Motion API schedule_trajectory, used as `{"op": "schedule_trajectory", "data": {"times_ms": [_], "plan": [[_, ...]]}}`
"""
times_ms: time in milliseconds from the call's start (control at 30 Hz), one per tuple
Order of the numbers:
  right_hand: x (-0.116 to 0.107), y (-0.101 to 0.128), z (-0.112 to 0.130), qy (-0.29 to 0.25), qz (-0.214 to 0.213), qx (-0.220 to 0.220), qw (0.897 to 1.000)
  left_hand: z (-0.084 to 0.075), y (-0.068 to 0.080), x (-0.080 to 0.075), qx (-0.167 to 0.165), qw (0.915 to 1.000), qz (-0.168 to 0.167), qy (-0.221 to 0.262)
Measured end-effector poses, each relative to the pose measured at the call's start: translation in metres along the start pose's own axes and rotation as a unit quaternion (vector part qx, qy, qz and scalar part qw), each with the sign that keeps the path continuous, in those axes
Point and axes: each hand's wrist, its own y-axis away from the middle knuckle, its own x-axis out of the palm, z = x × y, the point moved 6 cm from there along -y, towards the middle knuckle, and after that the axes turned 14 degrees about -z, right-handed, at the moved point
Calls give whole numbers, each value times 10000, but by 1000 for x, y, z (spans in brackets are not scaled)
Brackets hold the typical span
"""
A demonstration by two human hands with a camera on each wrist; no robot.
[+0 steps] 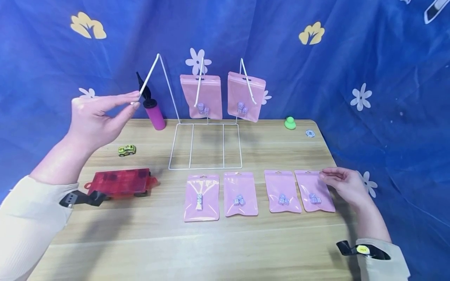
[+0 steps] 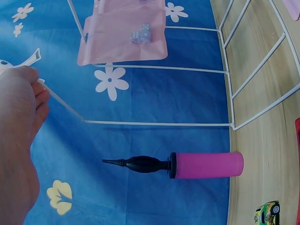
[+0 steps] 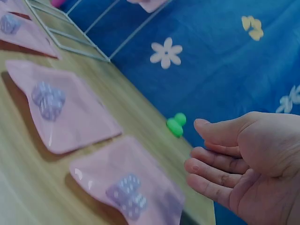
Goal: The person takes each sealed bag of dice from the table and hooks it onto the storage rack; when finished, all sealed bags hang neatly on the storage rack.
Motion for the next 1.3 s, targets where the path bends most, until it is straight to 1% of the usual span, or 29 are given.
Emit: {"op": "schedule_trajectory", "data": {"times_ms": [200,300,367,467,533,633,767,867,1033,1133,1300], "plan": [[-7,0,-22,446,85,99,9989,0,-1,0,24,10000,52,-54],[-8,3,-33,705,240,324,9967,0,-1,0,5,10000,47,-39],[-7,4,-40,645,411,560,9955,-1,-1,0,2,10000,37,-19],[-2,7,-47,370,670,883,9931,-1,-1,1,-12,10000,28,10],[1,8,-50,309,757,1005,9916,-1,-1,1,-14,10000,8,25],[0,8,-51,607,644,1020,9908,-1,-1,2,-9,10000,-36,39],[-7,6,-52,1089,294,1099,9875,-2,-1,2,13,10000,-69,14],[-11,7,-52,1194,146,1312,9840,-2,-1,2,15,10000,-38,-22],[-7,8,-48,1140,294,1565,9806,-1,-2,0,8,10000,-44,-29],[-2,6,-47,1064,446,1552,9811,0,-2,0,7,10000,-59,-25],[5,5,-50,877,539,1530,9828,0,-1,0,-16,10000,-10,-3]]}}
